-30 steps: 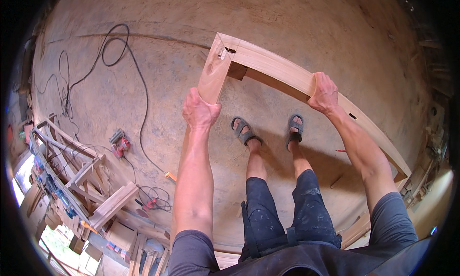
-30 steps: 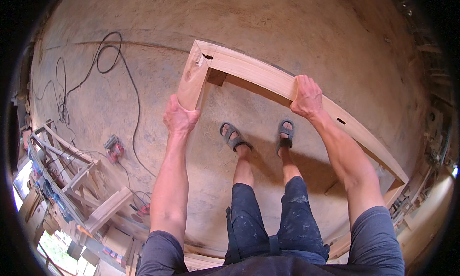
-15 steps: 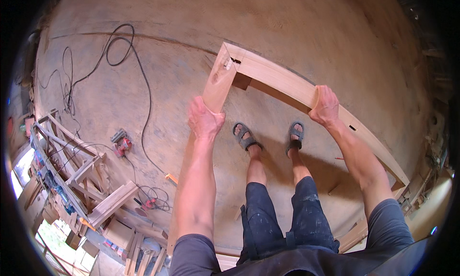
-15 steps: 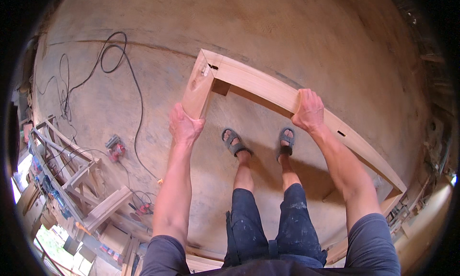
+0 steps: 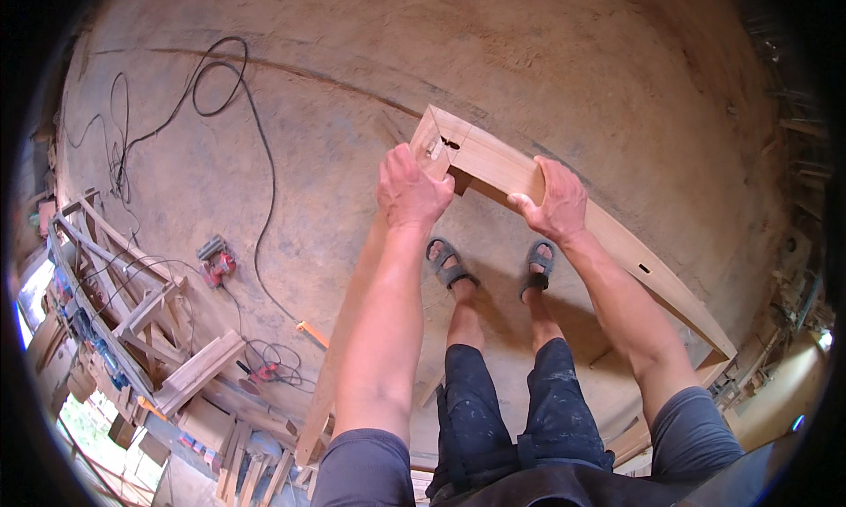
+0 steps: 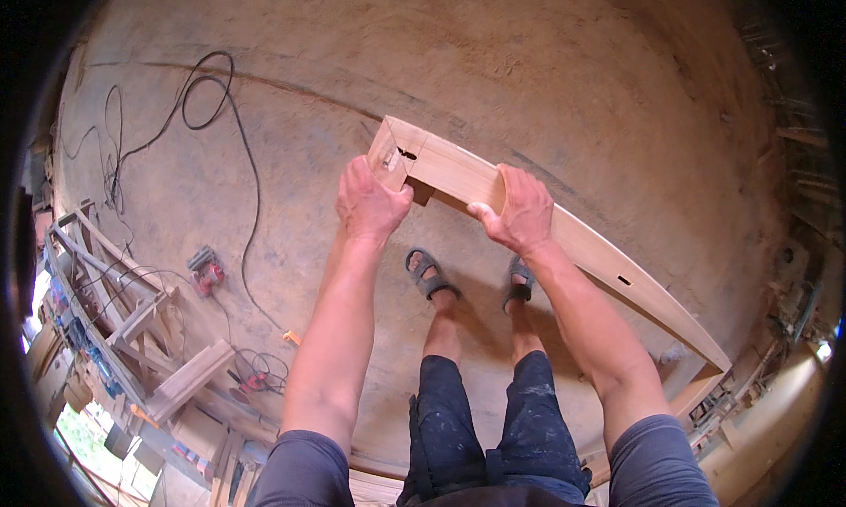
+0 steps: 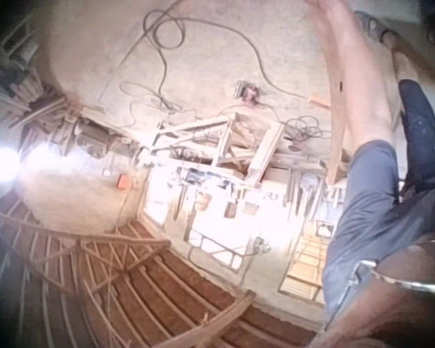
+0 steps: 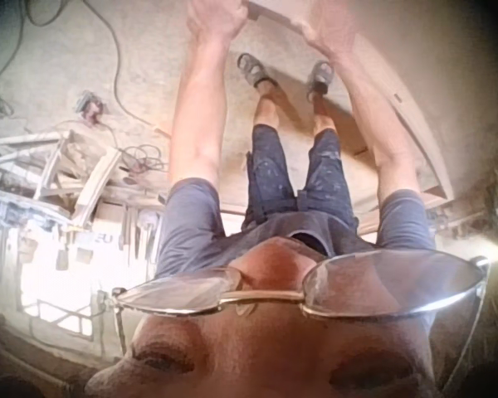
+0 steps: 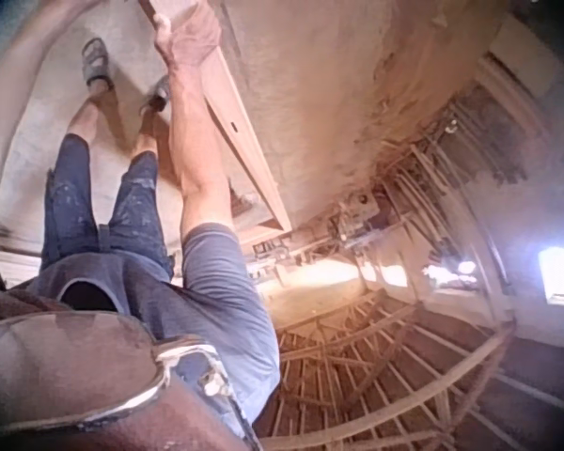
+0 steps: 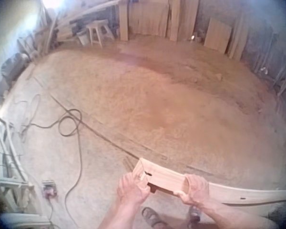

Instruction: The person fits together the mitered corners of a large rectangular wooden frame by hand while it lies on the workshop floor, checking the alignment of each joint.

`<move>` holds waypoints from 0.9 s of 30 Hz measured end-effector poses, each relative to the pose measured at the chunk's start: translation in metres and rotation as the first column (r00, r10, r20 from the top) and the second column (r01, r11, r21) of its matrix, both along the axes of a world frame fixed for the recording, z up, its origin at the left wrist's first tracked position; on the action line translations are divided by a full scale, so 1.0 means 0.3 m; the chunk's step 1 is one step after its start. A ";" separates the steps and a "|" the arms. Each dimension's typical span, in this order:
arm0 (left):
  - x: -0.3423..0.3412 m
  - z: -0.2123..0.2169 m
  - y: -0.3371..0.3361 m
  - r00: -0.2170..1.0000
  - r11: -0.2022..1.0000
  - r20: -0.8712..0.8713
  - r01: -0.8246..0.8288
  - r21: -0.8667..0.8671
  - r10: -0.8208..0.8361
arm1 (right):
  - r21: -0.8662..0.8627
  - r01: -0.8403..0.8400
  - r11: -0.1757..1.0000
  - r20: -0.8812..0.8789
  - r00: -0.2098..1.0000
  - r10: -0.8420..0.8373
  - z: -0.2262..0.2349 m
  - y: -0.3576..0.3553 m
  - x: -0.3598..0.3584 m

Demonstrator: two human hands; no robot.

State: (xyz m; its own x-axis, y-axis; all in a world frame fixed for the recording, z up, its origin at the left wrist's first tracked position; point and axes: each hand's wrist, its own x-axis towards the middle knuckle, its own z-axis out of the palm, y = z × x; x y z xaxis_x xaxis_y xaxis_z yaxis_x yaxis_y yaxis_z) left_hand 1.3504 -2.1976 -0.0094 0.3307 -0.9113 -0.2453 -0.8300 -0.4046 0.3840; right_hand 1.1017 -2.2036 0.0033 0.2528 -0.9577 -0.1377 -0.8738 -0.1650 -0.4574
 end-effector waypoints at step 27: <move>0.007 -0.016 -0.006 0.998 0.999 -0.029 -0.052 -0.014 0.052 | -0.034 -0.167 0.985 -0.081 0.983 0.164 -0.021 -0.024 0.002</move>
State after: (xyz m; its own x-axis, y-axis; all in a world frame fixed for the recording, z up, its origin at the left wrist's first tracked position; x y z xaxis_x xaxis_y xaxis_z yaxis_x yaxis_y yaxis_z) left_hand 1.3526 -2.1994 -0.0143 0.3709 -0.8965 -0.2423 -0.7966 -0.4412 0.4132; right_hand 1.1024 -2.2107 -0.0031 0.3986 -0.9086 -0.1248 -0.8653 -0.3274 -0.3796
